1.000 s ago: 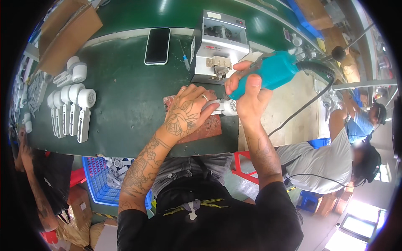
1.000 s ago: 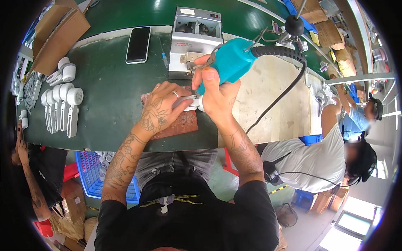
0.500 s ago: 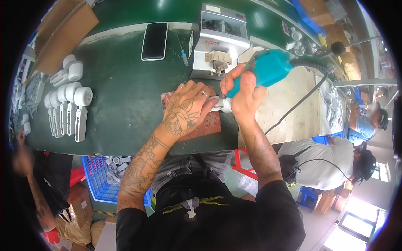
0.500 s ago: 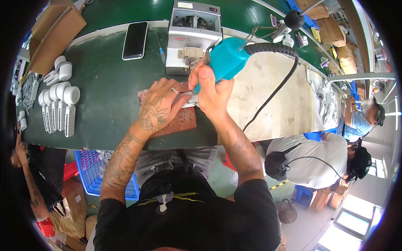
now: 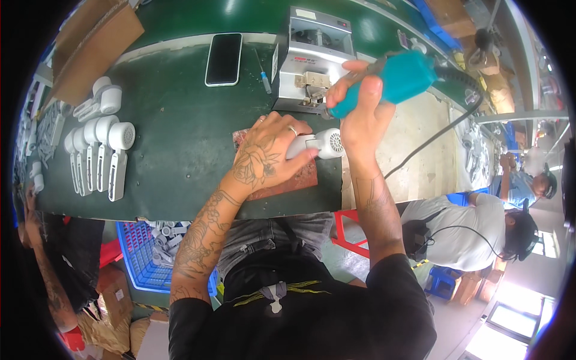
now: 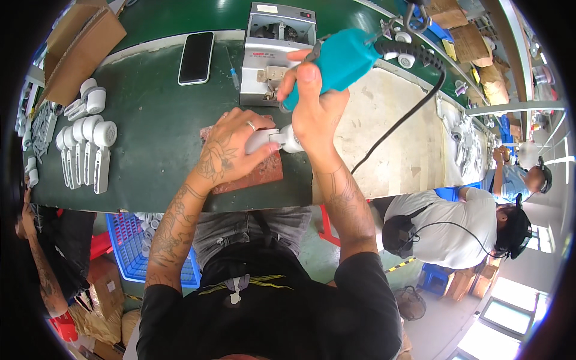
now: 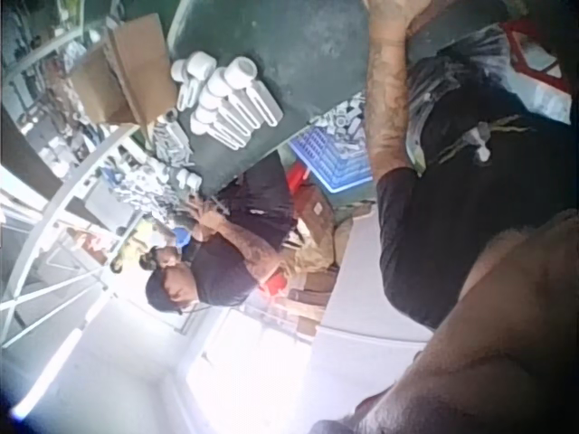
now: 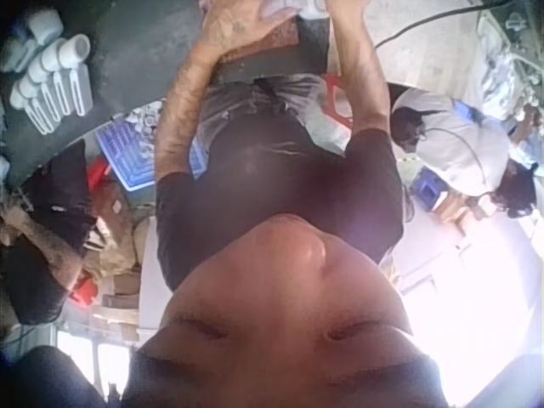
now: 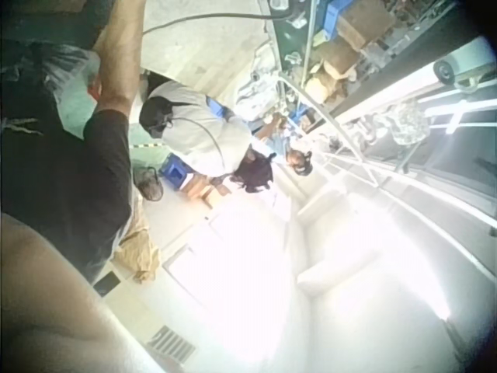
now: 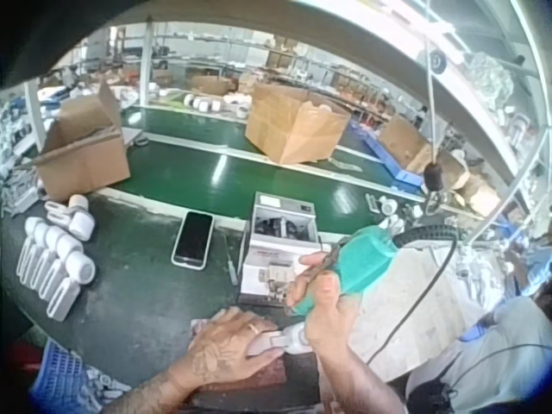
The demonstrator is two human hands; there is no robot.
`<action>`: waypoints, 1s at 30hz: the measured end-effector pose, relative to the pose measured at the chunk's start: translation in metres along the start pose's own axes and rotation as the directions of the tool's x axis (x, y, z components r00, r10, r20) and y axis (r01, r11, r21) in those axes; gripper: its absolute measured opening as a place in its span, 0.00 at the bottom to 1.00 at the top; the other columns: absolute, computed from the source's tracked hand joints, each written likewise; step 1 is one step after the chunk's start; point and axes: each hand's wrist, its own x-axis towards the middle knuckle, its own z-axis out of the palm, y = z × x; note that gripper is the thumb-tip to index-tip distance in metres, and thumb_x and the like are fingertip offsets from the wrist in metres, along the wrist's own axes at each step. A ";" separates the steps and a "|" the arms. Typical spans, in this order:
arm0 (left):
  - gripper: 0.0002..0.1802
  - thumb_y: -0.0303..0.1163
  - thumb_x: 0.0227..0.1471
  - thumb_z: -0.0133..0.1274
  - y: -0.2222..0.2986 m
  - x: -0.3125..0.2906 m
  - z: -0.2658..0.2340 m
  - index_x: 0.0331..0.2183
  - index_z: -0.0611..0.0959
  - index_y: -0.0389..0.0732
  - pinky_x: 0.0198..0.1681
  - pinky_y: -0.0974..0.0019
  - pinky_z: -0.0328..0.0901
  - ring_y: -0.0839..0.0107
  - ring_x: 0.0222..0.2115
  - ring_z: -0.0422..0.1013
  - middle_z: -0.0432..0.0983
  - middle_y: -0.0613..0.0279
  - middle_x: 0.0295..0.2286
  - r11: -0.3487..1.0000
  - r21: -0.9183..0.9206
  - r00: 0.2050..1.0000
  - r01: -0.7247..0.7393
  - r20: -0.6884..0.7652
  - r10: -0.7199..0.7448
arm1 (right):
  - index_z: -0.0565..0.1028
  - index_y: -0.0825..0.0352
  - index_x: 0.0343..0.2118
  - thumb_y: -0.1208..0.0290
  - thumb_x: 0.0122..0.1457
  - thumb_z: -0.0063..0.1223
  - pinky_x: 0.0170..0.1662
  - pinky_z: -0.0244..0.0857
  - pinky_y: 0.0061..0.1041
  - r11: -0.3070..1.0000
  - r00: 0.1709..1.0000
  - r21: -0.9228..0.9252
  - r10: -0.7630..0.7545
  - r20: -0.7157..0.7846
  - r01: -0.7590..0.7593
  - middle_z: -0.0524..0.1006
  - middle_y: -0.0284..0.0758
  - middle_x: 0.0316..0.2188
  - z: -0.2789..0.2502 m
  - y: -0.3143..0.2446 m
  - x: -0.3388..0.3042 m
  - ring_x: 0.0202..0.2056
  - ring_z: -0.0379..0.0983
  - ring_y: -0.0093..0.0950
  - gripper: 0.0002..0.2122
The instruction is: Assembling plastic components of an electronic device, likely a small hair dryer, using an electric screwdriver on a factory production line.
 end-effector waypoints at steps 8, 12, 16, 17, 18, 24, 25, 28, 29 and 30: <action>0.25 0.31 0.40 0.57 -0.001 -0.004 0.000 0.46 0.81 0.46 0.53 0.52 0.63 0.57 0.45 0.68 0.74 0.61 0.44 0.992 0.117 0.991 -0.043 0.132 0.027 | 0.71 0.75 0.42 0.47 0.70 0.47 0.27 0.66 0.24 0.986 0.986 -0.008 -0.166 0.025 0.166 0.72 0.34 0.21 0.012 0.017 0.029 0.22 0.71 0.26 0.26; 0.27 0.31 0.38 0.55 0.000 -0.004 -0.001 0.47 0.81 0.45 0.54 0.51 0.62 0.56 0.44 0.68 0.74 0.59 0.44 0.993 0.106 0.993 -0.046 0.117 0.034 | 0.71 0.72 0.40 0.50 0.69 0.49 0.27 0.66 0.25 0.984 0.985 0.073 -0.167 0.043 0.164 0.72 0.34 0.21 0.016 0.031 0.028 0.22 0.71 0.26 0.23; 0.28 0.31 0.38 0.55 0.002 -0.003 0.000 0.47 0.80 0.45 0.53 0.51 0.62 0.55 0.45 0.67 0.74 0.59 0.44 0.994 0.095 0.992 -0.058 0.116 0.046 | 0.70 0.71 0.39 0.51 0.69 0.50 0.27 0.66 0.25 0.986 0.987 0.066 -0.158 0.036 0.155 0.72 0.34 0.20 0.012 0.040 0.026 0.22 0.71 0.26 0.22; 0.28 0.31 0.38 0.55 0.002 -0.002 0.000 0.47 0.80 0.45 0.53 0.51 0.62 0.55 0.45 0.67 0.74 0.59 0.44 0.994 0.094 0.992 -0.060 0.120 0.049 | 0.71 0.71 0.39 0.51 0.69 0.50 0.27 0.65 0.25 0.990 0.990 0.049 -0.133 0.039 0.131 0.72 0.34 0.21 0.012 0.040 0.026 0.22 0.70 0.26 0.21; 0.28 0.31 0.38 0.55 0.002 -0.003 0.000 0.47 0.81 0.45 0.53 0.52 0.62 0.55 0.45 0.67 0.74 0.59 0.44 0.995 0.090 0.992 -0.053 0.117 0.042 | 0.71 0.70 0.39 0.51 0.70 0.49 0.26 0.65 0.25 0.994 0.994 0.028 -0.106 0.036 0.105 0.72 0.34 0.21 0.012 0.037 0.025 0.22 0.70 0.26 0.21; 0.27 0.33 0.39 0.55 0.003 -0.005 -0.003 0.46 0.81 0.43 0.55 0.51 0.61 0.56 0.46 0.67 0.74 0.58 0.45 0.991 0.128 0.994 -0.028 0.108 0.015 | 0.73 0.72 0.39 0.48 0.70 0.46 0.26 0.64 0.27 0.998 0.999 0.037 0.053 0.001 -0.053 0.71 0.35 0.20 0.011 0.002 0.003 0.21 0.69 0.26 0.24; 0.25 0.34 0.41 0.55 0.004 -0.005 -0.002 0.45 0.80 0.40 0.57 0.49 0.60 0.56 0.47 0.67 0.74 0.57 0.45 0.993 0.112 0.994 -0.023 0.108 0.011 | 0.73 0.73 0.40 0.47 0.70 0.46 0.26 0.64 0.28 0.992 0.993 0.072 0.109 -0.046 -0.105 0.70 0.34 0.19 0.005 -0.006 -0.006 0.21 0.68 0.27 0.25; 0.24 0.35 0.41 0.55 0.003 -0.002 0.002 0.44 0.81 0.40 0.57 0.49 0.61 0.57 0.46 0.67 0.74 0.58 0.44 0.987 0.153 0.990 -0.053 0.137 0.032 | 0.71 0.75 0.42 0.39 0.65 0.49 0.27 0.65 0.29 0.992 0.996 0.082 0.091 0.009 -0.091 0.69 0.35 0.18 -0.015 -0.015 -0.027 0.20 0.68 0.28 0.32; 0.24 0.35 0.41 0.55 0.003 -0.002 0.000 0.44 0.81 0.40 0.57 0.49 0.61 0.57 0.46 0.67 0.74 0.58 0.44 0.987 0.153 0.990 -0.047 0.138 0.026 | 0.71 0.76 0.42 0.36 0.63 0.50 0.27 0.65 0.30 0.993 0.996 0.094 0.064 0.059 -0.070 0.69 0.36 0.18 -0.018 -0.013 -0.032 0.20 0.68 0.29 0.35; 0.23 0.35 0.42 0.55 0.006 -0.001 -0.003 0.43 0.81 0.39 0.57 0.50 0.61 0.57 0.46 0.67 0.74 0.59 0.44 0.991 0.131 0.992 -0.035 0.124 0.019 | 0.70 0.77 0.43 0.35 0.62 0.50 0.27 0.65 0.30 0.992 0.994 0.086 0.090 0.057 -0.095 0.70 0.37 0.18 -0.019 -0.011 -0.035 0.20 0.69 0.29 0.37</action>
